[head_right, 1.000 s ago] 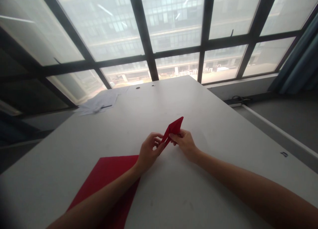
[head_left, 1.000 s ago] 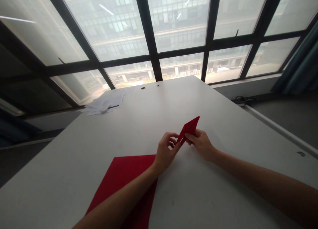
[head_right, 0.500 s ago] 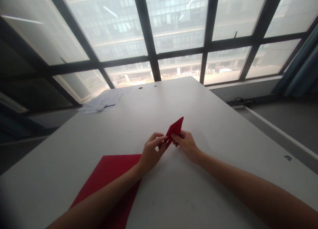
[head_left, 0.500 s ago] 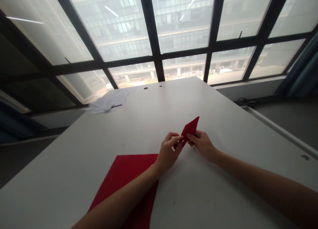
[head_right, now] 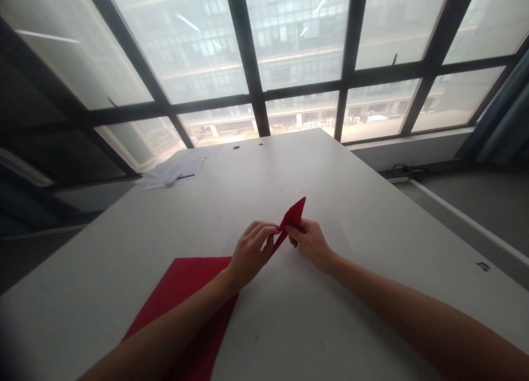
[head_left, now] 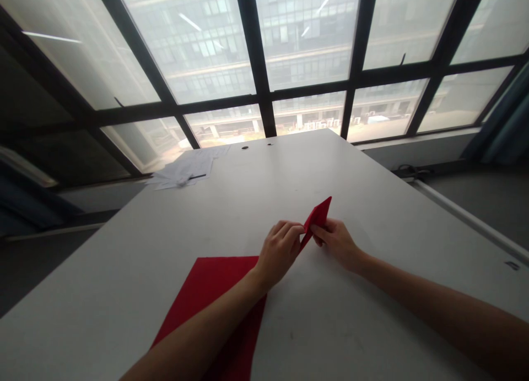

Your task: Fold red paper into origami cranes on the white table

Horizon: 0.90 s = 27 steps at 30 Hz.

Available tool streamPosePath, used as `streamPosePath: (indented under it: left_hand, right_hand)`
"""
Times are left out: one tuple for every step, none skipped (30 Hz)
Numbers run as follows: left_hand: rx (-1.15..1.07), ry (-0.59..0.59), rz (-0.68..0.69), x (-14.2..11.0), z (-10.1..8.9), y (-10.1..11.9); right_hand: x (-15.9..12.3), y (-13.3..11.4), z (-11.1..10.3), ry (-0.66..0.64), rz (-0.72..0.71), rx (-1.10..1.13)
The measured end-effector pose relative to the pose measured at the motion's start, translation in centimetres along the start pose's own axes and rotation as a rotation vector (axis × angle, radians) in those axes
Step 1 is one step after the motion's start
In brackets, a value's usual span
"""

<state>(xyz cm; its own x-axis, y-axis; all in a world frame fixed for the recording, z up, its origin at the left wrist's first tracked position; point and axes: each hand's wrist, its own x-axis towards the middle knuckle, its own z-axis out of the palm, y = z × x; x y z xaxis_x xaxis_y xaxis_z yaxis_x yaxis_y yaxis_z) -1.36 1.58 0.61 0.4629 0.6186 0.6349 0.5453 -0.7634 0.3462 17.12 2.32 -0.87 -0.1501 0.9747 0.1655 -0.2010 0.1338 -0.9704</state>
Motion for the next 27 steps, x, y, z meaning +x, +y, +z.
streamPosePath:
  left_hand:
    - [0.019, -0.010, 0.000, 0.0, -0.1, 0.0]
    - [0.036, -0.014, -0.003, -0.1, -0.1, -0.1]
    - [0.045, -0.013, -0.008, -0.2, -0.1, -0.2]
    - [0.047, -0.007, -0.013, -0.2, -0.1, -0.3]
    - [0.044, 0.009, -0.021, -0.2, -0.1, -0.4]
    - [0.040, 0.034, -0.031, -0.2, -0.1, -0.4]
    - [0.039, 0.067, -0.043, -0.2, -0.2, -0.5]
    - [0.042, 0.104, -0.058, -0.2, -0.2, -0.5]
    - [0.043, 0.140, -0.074, -0.2, -0.2, -0.5]
    - [0.035, 0.172, -0.090, -0.2, -0.2, -0.4]
    - [0.007, 0.199, -0.105, -0.1, -0.3, -0.4]
    - [-0.039, 0.222, -0.120, -0.1, -0.3, -0.3]
    - [-0.096, 0.245, -0.137, 0.0, -0.3, -0.2]
    - [-0.154, 0.272, -0.156, 0.0, -0.2, -0.2]
    - [-0.210, 0.301, -0.180, 0.0, -0.2, -0.1]
    - [-0.264, 0.334, -0.210, 0.1, -0.2, 0.0]
    - [-0.326, 0.366, -0.247, 0.1, -0.1, 0.0]
    - [-0.402, 0.395, -0.291, 0.1, 0.0, 0.0]
    - [-0.495, 0.413, -0.340, 0.1, 0.1, 0.1]
    - [-0.601, 0.409, -0.387, 0.1, 0.2, 0.1]
    - [-0.706, 0.382, -0.426, 0.0, 0.3, 0.1]
    - [-0.797, 0.331, -0.452, 0.0, 0.5, 0.1]
    - [-0.867, 0.265, -0.464, 0.0, 0.6, 0.1]
    - [-0.918, 0.204, -0.466, 0.0, 0.7, 0.1]
    - [-0.956, 0.156, -0.464, 0.0, 0.9, 0.1]
    - [-0.986, 0.128, -0.463, 0.0, 1.0, 0.1]
    - [-1.013, 0.116, -0.467, 0.0, 1.1, 0.1]
  right_hand:
    - [0.0, 0.0, 0.0, -0.005, 0.000, -0.001]
    - [0.0, 0.0, -0.1, -0.012, 0.000, -0.003]
    - [0.0, 0.0, -0.1, -0.019, 0.001, -0.004]
    - [0.0, 0.0, -0.2, -0.028, 0.001, -0.005]
    - [0.0, 0.0, -0.2, -0.037, 0.001, -0.007]
    - [0.0, 0.1, -0.3, -0.046, 0.001, -0.009]
    - [0.0, 0.1, -0.3, -0.056, 0.001, -0.010]
    - [0.0, 0.1, -0.3, -0.067, 0.003, -0.012]
    - [0.0, 0.1, -0.4, -0.076, 0.005, -0.013]
    - [0.1, 0.0, -0.4, -0.085, 0.008, -0.014]
    - [0.1, 0.0, -0.4, -0.092, 0.011, -0.014]
    - [0.1, -0.1, -0.4, -0.099, 0.015, -0.013]
    - [0.1, -0.2, -0.5, -0.107, 0.019, -0.012]
    - [0.1, -0.3, -0.5, -0.117, 0.024, -0.011]
    - [0.1, -0.3, -0.6, -0.130, 0.029, -0.011]
    - [0.1, -0.4, -0.6, -0.147, 0.034, -0.011]
    - [0.1, -0.4, -0.7, -0.165, 0.041, -0.014]
    - [0.1, -0.4, -0.8, -0.180, 0.047, -0.018]
    - [0.1, -0.4, -0.9, -0.193, 0.051, -0.023]
    - [0.1, -0.3, -0.9, -0.206, 0.051, -0.030]
    - [0.1, -0.1, -1.0, -0.217, 0.048, -0.037]
    - [0.1, 0.0, -1.0, -0.227, 0.044, -0.043]
    - [0.1, 0.1, -1.0, -0.235, 0.038, -0.047]
    - [0.1, 0.2, -1.0, -0.241, 0.033, -0.049]
    - [0.1, 0.3, -1.0, -0.246, 0.031, -0.049]
    - [0.1, 0.4, -1.0, -0.250, 0.030, -0.048]
    - [0.1, 0.3, -0.9, -0.254, 0.031, -0.045]
